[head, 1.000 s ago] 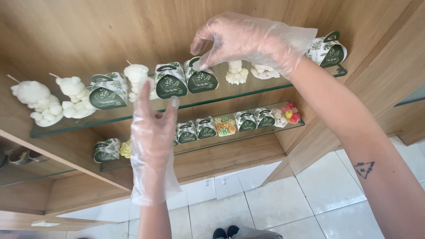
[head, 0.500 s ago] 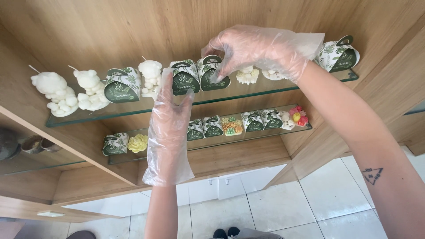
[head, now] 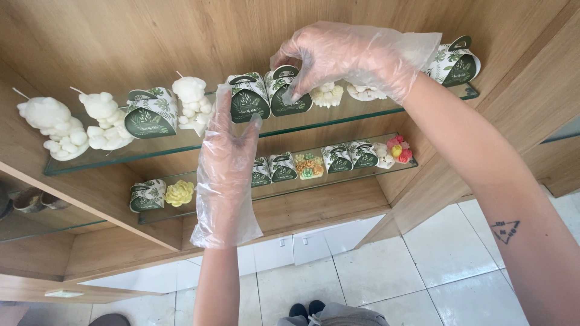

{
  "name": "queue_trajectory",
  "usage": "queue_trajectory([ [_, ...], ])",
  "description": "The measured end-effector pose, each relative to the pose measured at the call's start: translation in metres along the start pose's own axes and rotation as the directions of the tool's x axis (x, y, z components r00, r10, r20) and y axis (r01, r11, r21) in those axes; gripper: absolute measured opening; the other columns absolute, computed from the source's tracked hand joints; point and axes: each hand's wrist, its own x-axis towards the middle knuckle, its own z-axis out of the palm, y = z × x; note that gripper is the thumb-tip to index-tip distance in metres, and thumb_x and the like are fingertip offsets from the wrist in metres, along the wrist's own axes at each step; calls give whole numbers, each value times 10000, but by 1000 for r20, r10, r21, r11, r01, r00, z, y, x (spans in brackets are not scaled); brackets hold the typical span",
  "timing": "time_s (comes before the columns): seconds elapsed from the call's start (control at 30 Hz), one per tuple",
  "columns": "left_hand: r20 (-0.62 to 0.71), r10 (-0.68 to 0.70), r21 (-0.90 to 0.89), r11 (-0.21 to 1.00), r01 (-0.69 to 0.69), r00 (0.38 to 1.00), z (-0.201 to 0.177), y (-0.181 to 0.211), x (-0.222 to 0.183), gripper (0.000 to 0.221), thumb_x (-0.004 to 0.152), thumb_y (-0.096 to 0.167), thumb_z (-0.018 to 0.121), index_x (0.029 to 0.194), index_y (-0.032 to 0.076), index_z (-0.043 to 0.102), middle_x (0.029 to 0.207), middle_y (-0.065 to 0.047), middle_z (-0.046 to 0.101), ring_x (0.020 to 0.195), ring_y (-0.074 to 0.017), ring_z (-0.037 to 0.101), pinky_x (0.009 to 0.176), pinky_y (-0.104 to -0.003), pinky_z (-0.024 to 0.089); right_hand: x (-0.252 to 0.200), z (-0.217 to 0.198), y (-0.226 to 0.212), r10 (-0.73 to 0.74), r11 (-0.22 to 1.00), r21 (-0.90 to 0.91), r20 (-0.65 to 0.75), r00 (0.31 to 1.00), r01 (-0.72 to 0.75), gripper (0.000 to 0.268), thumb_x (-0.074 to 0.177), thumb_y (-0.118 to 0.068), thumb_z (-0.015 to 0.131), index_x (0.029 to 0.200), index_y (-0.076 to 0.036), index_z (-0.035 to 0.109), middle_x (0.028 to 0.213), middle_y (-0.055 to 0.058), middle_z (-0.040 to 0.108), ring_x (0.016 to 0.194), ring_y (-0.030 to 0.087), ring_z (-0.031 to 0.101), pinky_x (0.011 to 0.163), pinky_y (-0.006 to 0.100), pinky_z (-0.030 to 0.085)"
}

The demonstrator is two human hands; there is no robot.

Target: Organizing and packing handmade candles on shelves and workstations.

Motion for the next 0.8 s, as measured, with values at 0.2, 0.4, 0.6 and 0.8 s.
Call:
queue_trajectory([
  [0.2, 5, 15, 7, 1000, -15, 1000, -3, 4, 0, 674, 946, 94, 747, 1536, 33, 427, 1481, -229, 578, 1311, -309, 643, 957, -355, 574, -3, -5, -8, 29, 999, 44, 14, 999, -30, 593, 705, -293, 887, 1245, -116, 718, 1081, 81, 774, 1004, 255, 728, 877, 376, 543],
  [0.4, -14, 41, 78, 996, -39, 999, -3, 4, 0, 684, 934, 113, 761, 1532, 43, 437, 1480, -237, 569, 1298, -334, 626, 968, -377, 557, 1, -5, -6, 19, 996, 82, 43, 999, -22, 588, 714, -311, 880, 1242, -116, 712, 1067, 81, 779, 973, 235, 735, 882, 360, 543],
  [0.6, -12, -61, 28, 998, 61, 998, -2, 9, 0, 685, 906, 134, 747, 1516, 65, 442, 1457, -201, 597, 1172, -280, 713, 927, -359, 563, 3, -1, -8, 38, 993, 110, 39, 999, -42, 579, 736, -334, 865, 1248, -113, 710, 1053, 77, 784, 961, 217, 746, 866, 352, 551],
  [0.8, 22, -122, 19, 992, 122, 992, -6, 14, 2, 687, 903, 133, 744, 1515, 66, 439, 1456, -186, 595, 1191, -277, 702, 953, -363, 546, 5, 2, -9, 62, 995, 77, 30, 998, -65, 591, 728, -332, 874, 1256, -119, 714, 1054, 83, 786, 957, 224, 741, 866, 354, 547],
])
